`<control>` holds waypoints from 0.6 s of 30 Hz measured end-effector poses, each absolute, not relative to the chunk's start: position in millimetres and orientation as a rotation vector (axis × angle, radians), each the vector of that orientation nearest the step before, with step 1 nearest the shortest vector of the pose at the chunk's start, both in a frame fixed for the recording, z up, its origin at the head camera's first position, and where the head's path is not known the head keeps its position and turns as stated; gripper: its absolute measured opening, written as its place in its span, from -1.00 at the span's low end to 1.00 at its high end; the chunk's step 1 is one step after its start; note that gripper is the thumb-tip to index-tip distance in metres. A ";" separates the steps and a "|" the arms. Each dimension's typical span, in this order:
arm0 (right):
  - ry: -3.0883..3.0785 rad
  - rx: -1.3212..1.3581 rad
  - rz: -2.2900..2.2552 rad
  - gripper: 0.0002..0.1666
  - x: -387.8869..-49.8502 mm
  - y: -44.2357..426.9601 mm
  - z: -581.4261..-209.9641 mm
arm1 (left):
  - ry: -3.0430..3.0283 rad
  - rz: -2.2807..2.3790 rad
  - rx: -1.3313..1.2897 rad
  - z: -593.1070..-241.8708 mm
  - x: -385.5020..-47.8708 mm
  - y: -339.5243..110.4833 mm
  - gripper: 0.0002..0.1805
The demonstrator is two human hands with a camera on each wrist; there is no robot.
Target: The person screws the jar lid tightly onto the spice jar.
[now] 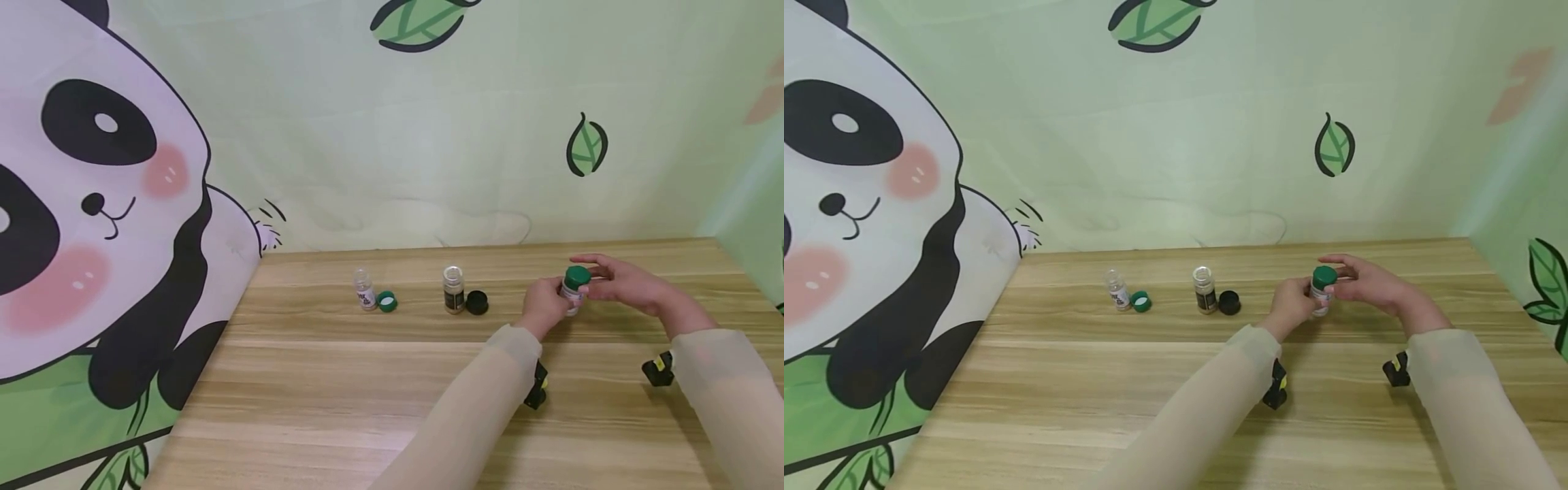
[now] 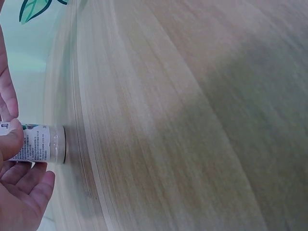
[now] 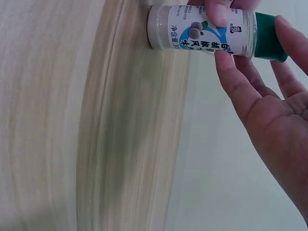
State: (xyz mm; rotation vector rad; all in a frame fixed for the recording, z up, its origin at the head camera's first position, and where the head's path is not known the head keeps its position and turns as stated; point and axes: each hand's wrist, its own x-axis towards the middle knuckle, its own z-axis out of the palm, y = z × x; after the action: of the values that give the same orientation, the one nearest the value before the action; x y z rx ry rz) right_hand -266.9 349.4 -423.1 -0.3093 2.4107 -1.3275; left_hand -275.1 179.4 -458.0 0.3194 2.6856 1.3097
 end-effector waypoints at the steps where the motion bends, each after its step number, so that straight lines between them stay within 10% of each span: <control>1: 2.408 -0.314 -1.328 -0.21 -267.1 349.8 -423.1 | 2.689 1.309 0.328 -458.5 -275.2 179.2 -0.72; 18: 2.433 -0.326 -1.359 -0.32 -266.5 348.9 -426.9 | 2.685 1.310 0.342 -461.0 -275.3 179.4 -0.71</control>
State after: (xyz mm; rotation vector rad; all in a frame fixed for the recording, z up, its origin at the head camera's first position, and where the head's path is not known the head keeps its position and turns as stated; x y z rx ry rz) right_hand -266.5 348.9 -426.9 -0.3261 2.4328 -1.3591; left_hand -275.3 179.4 -461.0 0.3422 2.6846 1.3098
